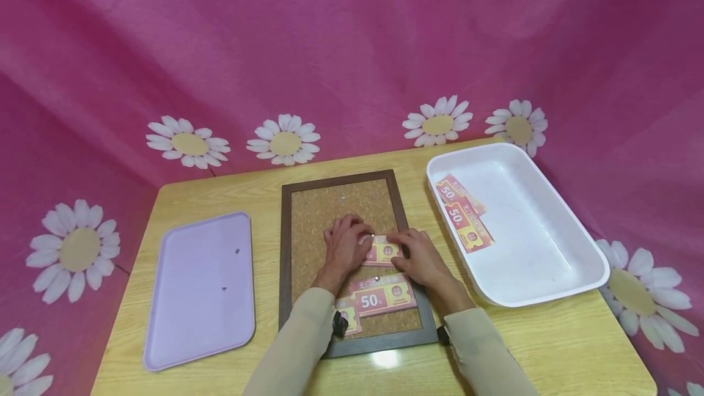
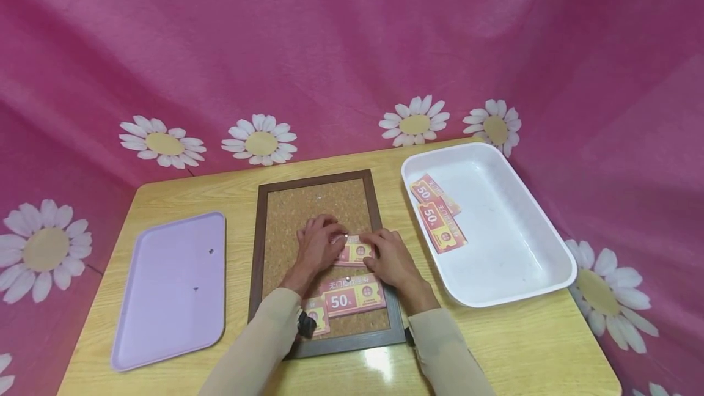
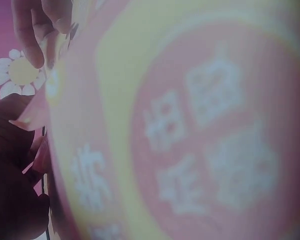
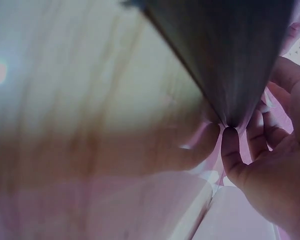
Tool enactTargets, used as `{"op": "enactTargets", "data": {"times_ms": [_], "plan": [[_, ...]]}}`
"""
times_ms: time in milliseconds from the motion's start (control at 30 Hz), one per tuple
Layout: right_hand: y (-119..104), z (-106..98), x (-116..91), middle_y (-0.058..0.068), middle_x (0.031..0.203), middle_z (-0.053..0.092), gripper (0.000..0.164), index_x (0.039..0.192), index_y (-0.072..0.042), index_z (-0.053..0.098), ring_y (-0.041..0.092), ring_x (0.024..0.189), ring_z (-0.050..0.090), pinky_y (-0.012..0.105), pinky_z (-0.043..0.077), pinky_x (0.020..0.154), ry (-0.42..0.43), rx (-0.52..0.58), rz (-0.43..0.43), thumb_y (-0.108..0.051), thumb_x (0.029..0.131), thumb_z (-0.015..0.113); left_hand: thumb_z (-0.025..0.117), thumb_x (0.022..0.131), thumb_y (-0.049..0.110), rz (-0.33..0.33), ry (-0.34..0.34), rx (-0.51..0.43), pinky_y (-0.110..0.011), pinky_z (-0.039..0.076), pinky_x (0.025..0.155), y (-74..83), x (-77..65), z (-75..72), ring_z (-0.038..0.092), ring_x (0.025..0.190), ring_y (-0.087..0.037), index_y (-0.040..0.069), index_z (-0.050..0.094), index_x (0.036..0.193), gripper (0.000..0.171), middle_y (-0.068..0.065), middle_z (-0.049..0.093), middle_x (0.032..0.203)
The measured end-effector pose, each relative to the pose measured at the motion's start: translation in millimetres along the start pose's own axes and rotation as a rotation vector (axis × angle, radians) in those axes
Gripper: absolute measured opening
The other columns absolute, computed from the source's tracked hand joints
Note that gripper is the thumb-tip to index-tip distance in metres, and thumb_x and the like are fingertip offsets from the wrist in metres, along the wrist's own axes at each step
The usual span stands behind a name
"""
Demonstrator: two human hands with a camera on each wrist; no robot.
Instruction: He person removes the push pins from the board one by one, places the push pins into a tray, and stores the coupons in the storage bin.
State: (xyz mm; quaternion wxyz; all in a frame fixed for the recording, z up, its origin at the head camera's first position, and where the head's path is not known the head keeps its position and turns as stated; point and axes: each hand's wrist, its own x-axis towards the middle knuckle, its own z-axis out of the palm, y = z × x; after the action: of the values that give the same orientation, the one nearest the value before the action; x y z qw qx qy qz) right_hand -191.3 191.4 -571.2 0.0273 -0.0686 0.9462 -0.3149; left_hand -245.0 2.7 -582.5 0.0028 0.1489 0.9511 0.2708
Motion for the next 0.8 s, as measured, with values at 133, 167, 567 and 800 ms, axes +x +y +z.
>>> {"op": "enactTargets", "data": {"times_ms": [133, 167, 567, 800], "plan": [[-0.4, 0.2, -0.1, 0.006, 0.118, 0.060, 0.047, 0.127, -0.017, 0.063, 0.024, 0.109, 0.050, 0.043, 0.043, 0.093, 0.002, 0.007, 0.008, -0.021, 0.082, 0.076, 0.061, 0.088, 0.031, 0.001, 0.003, 0.003, -0.048, 0.028, 0.094, -0.7, 0.5, 1.1, 0.044, 0.115, -0.021, 0.027, 0.073, 0.100, 0.018, 0.003, 0.055, 0.126], [-0.4, 0.4, -0.1, 0.006, 0.118, 0.060, 0.047, 0.127, -0.017, 0.063, 0.024, 0.109, 0.050, 0.043, 0.043, 0.093, 0.003, 0.007, 0.006, -0.021, 0.082, 0.076, 0.061, 0.088, 0.031, 0.001, 0.005, 0.006, -0.048, 0.028, 0.094, -0.9, 0.5, 1.1, 0.044, 0.115, -0.021, 0.027, 0.073, 0.100, 0.018, 0.004, 0.055, 0.126], [2.2, -1.0, 0.1, 0.007, 0.120, 0.062, 0.047, 0.126, -0.016, 0.064, 0.025, 0.110, 0.052, 0.044, 0.043, 0.094, 0.010, 0.038, 0.003, -0.018, 0.081, 0.076, 0.063, 0.087, 0.031, 0.024, 0.023, -0.025, -0.048, 0.028, 0.095, -1.1, 0.0, 1.5, 0.045, 0.116, -0.022, 0.026, 0.074, 0.100, 0.017, 0.002, 0.055, 0.127], [2.9, 1.5, 1.4, 0.007, 0.119, 0.062, 0.047, 0.126, -0.017, 0.064, 0.025, 0.109, 0.052, 0.044, 0.043, 0.094, 0.002, 0.051, 0.021, -0.018, 0.081, 0.076, 0.062, 0.088, 0.031, 0.059, 0.030, -0.048, -0.050, 0.025, 0.111, -6.3, 0.5, 3.8, 0.043, 0.132, -0.025, 0.023, 0.074, 0.101, 0.019, -0.001, 0.053, 0.139]]}}
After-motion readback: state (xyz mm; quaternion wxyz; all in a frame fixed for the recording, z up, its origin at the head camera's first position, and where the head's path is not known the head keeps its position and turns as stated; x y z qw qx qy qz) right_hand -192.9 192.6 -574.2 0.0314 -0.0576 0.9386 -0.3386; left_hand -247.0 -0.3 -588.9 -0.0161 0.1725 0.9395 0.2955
